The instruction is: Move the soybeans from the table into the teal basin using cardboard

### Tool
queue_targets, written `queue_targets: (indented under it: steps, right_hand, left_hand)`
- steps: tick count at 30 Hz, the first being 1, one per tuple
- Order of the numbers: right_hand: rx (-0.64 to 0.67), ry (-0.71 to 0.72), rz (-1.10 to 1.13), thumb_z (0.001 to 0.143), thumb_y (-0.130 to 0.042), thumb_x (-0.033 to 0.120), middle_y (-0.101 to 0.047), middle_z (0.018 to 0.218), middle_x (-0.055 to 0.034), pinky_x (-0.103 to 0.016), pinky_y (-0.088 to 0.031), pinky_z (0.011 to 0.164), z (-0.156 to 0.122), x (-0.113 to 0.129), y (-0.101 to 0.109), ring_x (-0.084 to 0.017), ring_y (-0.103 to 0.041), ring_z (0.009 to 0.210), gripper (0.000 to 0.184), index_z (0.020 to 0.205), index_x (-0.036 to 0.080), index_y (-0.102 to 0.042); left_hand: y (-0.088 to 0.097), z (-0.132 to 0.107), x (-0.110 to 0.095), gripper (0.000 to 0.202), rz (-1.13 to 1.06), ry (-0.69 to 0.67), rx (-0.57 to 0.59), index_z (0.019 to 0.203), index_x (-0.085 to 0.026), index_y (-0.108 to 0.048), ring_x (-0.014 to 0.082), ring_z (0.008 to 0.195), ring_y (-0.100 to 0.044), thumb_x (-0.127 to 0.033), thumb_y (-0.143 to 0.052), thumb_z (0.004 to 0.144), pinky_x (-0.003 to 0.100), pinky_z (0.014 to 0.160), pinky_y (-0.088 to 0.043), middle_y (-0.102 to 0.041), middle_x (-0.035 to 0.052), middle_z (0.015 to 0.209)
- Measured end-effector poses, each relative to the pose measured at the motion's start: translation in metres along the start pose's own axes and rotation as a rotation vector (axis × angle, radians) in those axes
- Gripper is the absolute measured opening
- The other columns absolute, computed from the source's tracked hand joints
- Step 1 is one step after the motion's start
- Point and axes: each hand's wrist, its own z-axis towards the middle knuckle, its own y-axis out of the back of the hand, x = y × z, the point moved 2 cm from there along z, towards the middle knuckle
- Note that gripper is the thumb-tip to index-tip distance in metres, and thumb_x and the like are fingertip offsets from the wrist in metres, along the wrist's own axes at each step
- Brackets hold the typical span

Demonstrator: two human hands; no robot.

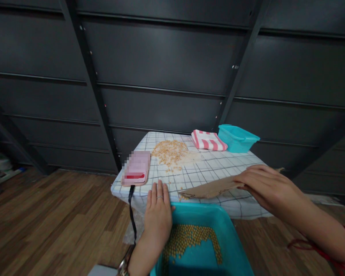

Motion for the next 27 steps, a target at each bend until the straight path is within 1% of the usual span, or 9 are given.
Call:
queue_targets:
  steps: [5, 9, 13, 16, 20, 23, 27]
  right_hand:
    - [-0.026, -0.014, -0.036, 0.086, -0.034, 0.009, -0.066, 0.074, -0.0027, -0.029, -0.044, 0.067, 0.0033, 0.0002, -0.0055, -0.014, -0.059, 0.068, 0.025, 0.083, 0.018, -0.057]
    - [-0.027, -0.029, -0.038, 0.086, -0.034, 0.008, -0.065, 0.072, -0.0028, -0.029, -0.044, 0.068, 0.0043, 0.0025, -0.0089, -0.014, -0.058, 0.067, 0.026, 0.08, 0.018, -0.057]
    - [-0.001, -0.001, -0.015, 0.086, -0.034, 0.008, -0.064, 0.07, -0.0023, -0.028, -0.044, 0.068, 0.0038, 0.0025, -0.0057, -0.014, -0.057, 0.066, 0.026, 0.081, 0.018, -0.058]
    - [-0.016, 0.004, -0.012, 0.087, -0.033, 0.009, -0.064, 0.071, -0.0028, -0.028, -0.045, 0.067, 0.0023, 0.0023, -0.0026, -0.014, -0.057, 0.066, 0.026, 0.081, 0.017, -0.057]
    - [-0.035, 0.004, -0.017, 0.086, -0.033, 0.007, -0.064, 0.07, -0.0028, -0.028, -0.045, 0.067, -0.0003, 0.0027, -0.0013, -0.015, -0.058, 0.067, 0.026, 0.08, 0.017, -0.057]
    - [-0.014, 0.002, -0.001, 0.085, -0.034, 0.007, -0.064, 0.069, -0.0018, -0.027, -0.045, 0.067, -0.0016, 0.0023, -0.0009, -0.014, -0.058, 0.067, 0.027, 0.079, 0.018, -0.057]
    - [-0.005, 0.001, 0.017, 0.085, -0.034, 0.006, -0.064, 0.07, -0.002, -0.027, -0.045, 0.067, -0.0015, 0.001, 0.0, -0.014, -0.058, 0.066, 0.026, 0.08, 0.018, -0.058]
  left_hand:
    - [-0.0012, -0.0017, -0.0014, 0.052, 0.012, -0.007, -0.033, 0.13, -0.007, -0.041, 0.0311, 0.127, -0.037, -0.02, -0.038, 0.08, 0.049, 0.1, -0.038, -0.041, 0.0196, 0.138]
    - [0.0008, -0.0003, -0.0022, 0.052, 0.007, 0.007, -0.012, 0.129, -0.008, -0.043, 0.0299, 0.126, -0.039, -0.022, -0.039, 0.079, 0.047, 0.1, -0.038, -0.044, 0.0181, 0.136]
    - [-0.0001, 0.0009, -0.0018, 0.051, 0.002, 0.015, -0.008, 0.128, -0.008, -0.044, 0.0301, 0.126, -0.039, -0.022, -0.039, 0.079, 0.047, 0.1, -0.038, -0.044, 0.0179, 0.136]
    - [-0.0013, 0.0014, -0.001, 0.052, 0.002, 0.006, -0.007, 0.129, -0.008, -0.043, 0.0303, 0.126, -0.039, -0.022, -0.038, 0.079, 0.048, 0.1, -0.038, -0.042, 0.0185, 0.137]
    - [0.0005, 0.0026, -0.001, 0.052, 0.025, -0.007, 0.018, 0.128, -0.007, -0.044, 0.031, 0.125, -0.04, -0.022, -0.04, 0.079, 0.046, 0.1, -0.039, -0.043, 0.019, 0.136]
    - [0.0015, 0.0029, -0.0014, 0.052, 0.061, -0.011, 0.011, 0.128, -0.006, -0.044, 0.0317, 0.124, -0.041, -0.021, -0.041, 0.078, 0.046, 0.099, -0.039, -0.043, 0.0195, 0.135]
    - [-0.0019, 0.0016, -0.0009, 0.052, 0.039, -0.012, 0.003, 0.13, -0.007, -0.042, 0.0307, 0.126, -0.038, -0.021, -0.039, 0.079, 0.047, 0.101, -0.037, -0.041, 0.0193, 0.137]
